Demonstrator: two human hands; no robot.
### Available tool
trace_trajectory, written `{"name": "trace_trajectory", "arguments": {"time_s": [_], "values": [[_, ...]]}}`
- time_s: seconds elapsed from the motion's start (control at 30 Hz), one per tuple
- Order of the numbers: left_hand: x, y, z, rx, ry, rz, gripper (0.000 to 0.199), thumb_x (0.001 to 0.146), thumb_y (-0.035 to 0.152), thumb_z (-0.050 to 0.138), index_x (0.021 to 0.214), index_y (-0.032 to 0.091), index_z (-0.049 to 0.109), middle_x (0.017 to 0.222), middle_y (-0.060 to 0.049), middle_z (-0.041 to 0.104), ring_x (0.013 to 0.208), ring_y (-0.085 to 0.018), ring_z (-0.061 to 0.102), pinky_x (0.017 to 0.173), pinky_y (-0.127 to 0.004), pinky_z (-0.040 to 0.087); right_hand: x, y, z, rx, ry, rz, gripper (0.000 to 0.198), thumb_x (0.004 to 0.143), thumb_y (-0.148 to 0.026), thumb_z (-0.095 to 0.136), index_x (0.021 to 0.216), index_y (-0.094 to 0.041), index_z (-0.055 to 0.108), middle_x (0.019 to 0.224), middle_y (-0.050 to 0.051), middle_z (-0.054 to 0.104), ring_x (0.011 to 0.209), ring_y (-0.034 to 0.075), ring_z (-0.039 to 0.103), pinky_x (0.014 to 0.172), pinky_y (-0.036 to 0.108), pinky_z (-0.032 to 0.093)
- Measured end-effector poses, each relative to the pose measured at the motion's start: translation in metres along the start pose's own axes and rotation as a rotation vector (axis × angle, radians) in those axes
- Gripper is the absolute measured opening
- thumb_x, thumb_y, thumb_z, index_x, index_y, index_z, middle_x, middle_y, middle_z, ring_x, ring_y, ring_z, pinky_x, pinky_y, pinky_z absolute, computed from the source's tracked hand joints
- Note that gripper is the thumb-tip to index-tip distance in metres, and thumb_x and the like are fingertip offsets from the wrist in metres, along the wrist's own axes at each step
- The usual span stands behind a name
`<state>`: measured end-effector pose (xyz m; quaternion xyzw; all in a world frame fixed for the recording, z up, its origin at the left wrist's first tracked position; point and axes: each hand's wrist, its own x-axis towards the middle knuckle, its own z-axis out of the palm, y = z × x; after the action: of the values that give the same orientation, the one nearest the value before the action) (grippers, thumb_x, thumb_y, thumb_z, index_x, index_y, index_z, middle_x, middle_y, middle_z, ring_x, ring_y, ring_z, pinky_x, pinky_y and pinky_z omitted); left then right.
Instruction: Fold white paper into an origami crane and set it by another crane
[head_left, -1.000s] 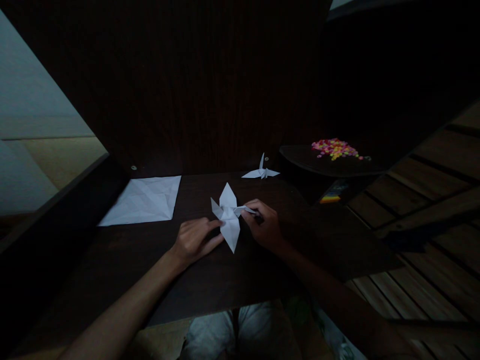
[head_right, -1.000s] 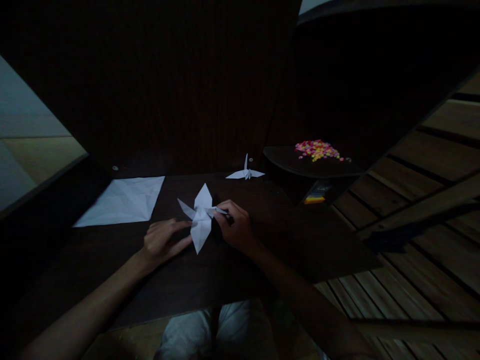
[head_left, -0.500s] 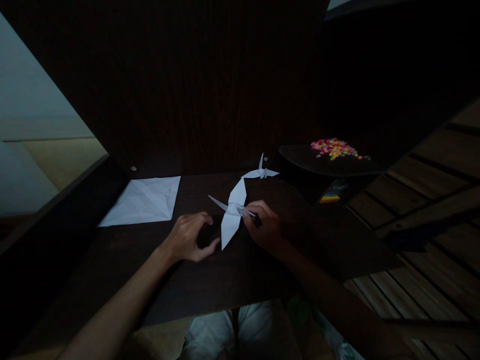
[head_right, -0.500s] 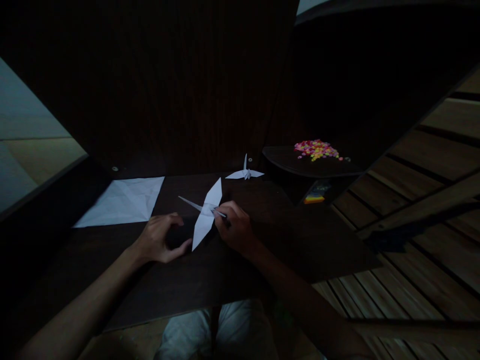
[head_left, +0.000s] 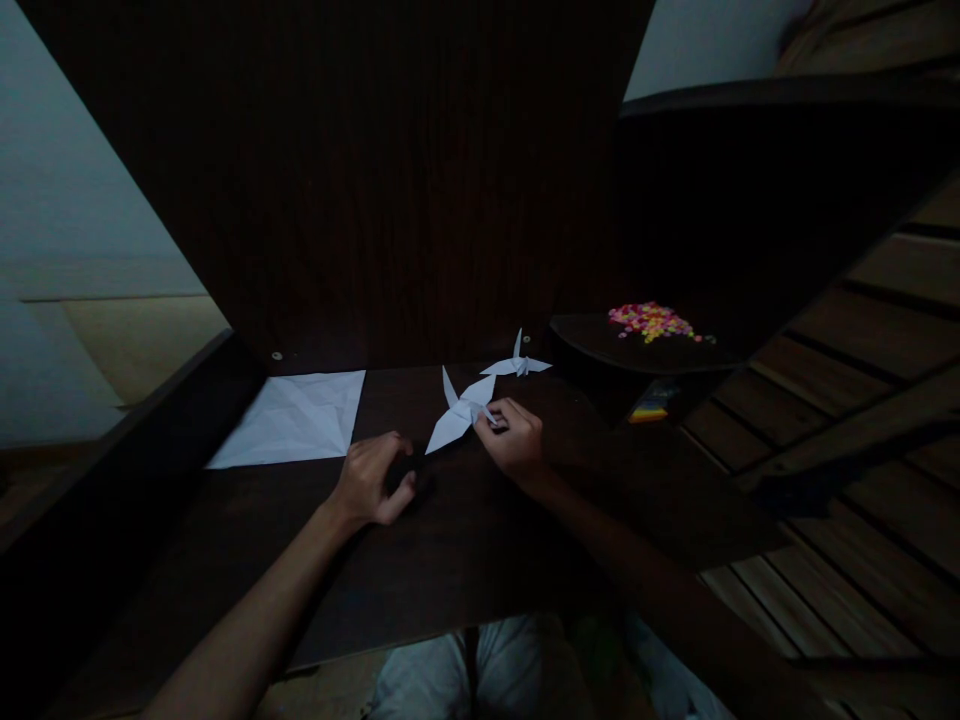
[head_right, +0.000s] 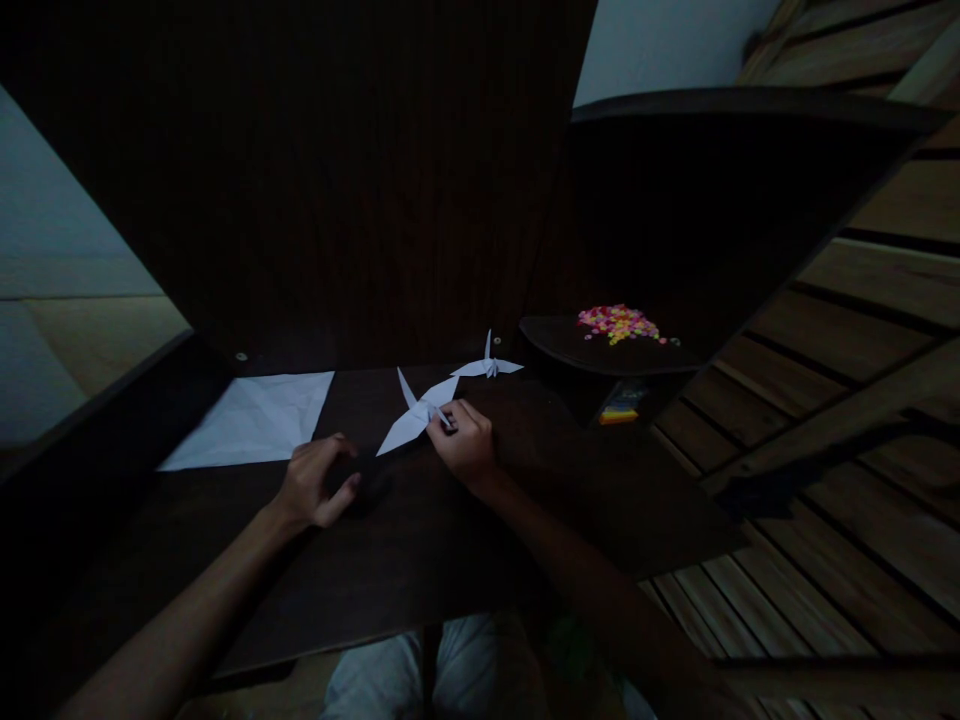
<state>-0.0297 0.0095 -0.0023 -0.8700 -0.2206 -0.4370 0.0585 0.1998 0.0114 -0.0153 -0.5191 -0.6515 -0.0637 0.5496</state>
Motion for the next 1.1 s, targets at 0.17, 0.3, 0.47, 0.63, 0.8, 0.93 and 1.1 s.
{"name": "trace_trajectory", "arguments": {"time_s": [0.17,0.3,0.47,0.63,0.8,0.93,1.1], "values": [[0.000,0.001,0.003,-0.002,0.005,-0.004,0.008,0.077,0.022,0.050,0.084,0.017,0.052,0.065,-0.003,0.057,0.053,-0.016,0.056,0.050,-0.027,0.047,0.027,0.014,0.028,-0.087,-0.019,0.077,0.014,0.077,-0.020,0.054,0.063,-0.019,0.057,0.064,0.001,0.062,0.057,0.013,0.056,0.060,0.023,0.044],[-0.003,0.003,0.006,0.012,-0.002,-0.024,0.010,0.077,0.020,0.049,0.085,0.017,0.054,0.065,-0.004,0.059,0.055,-0.017,0.059,0.052,-0.027,0.048,0.039,0.024,0.051,-0.225,-0.072,0.222,0.012,0.076,-0.019,0.055,0.065,-0.018,0.059,0.068,0.003,0.065,0.064,0.015,0.059,0.065,0.025,0.041],[-0.002,0.006,0.008,0.013,0.005,-0.002,0.010,0.078,0.017,0.048,0.086,0.017,0.054,0.063,-0.003,0.059,0.053,-0.016,0.059,0.051,-0.026,0.046,0.046,0.032,0.074,-0.339,-0.111,0.380,0.012,0.078,-0.019,0.054,0.072,-0.016,0.063,0.078,0.006,0.068,0.071,0.017,0.059,0.068,0.025,0.038],[0.001,0.009,0.007,0.026,0.000,0.002,0.011,0.078,0.015,0.047,0.085,0.017,0.055,0.062,-0.003,0.059,0.053,-0.016,0.057,0.051,-0.027,0.046,0.048,0.037,0.087,-0.389,-0.108,0.419,0.015,0.081,-0.020,0.051,0.075,-0.015,0.063,0.081,0.008,0.068,0.072,0.018,0.059,0.066,0.027,0.036],[0.003,0.011,0.007,0.014,-0.016,-0.001,0.011,0.079,0.013,0.046,0.083,0.017,0.055,0.060,-0.002,0.057,0.051,-0.014,0.055,0.050,-0.026,0.044,0.047,0.036,0.092,-0.431,-0.121,0.423,0.015,0.081,-0.022,0.051,0.078,-0.015,0.063,0.082,0.008,0.067,0.071,0.019,0.058,0.065,0.027,0.034],[0.003,0.012,0.007,0.014,-0.032,-0.008,0.010,0.079,0.012,0.047,0.082,0.017,0.056,0.059,-0.001,0.056,0.050,-0.014,0.053,0.049,-0.026,0.043,0.044,0.034,0.091,-0.455,-0.126,0.417,0.014,0.080,-0.022,0.051,0.078,-0.015,0.063,0.081,0.007,0.066,0.071,0.018,0.057,0.063,0.027,0.033],[0.004,0.012,0.007,0.004,-0.030,-0.003,0.011,0.080,0.013,0.047,0.084,0.017,0.056,0.060,-0.001,0.057,0.051,-0.014,0.054,0.050,-0.026,0.043,0.041,0.033,0.086,-0.498,-0.128,0.420,0.014,0.079,-0.025,0.053,0.077,-0.016,0.062,0.079,0.006,0.065,0.069,0.017,0.057,0.061,0.026,0.030]]}}
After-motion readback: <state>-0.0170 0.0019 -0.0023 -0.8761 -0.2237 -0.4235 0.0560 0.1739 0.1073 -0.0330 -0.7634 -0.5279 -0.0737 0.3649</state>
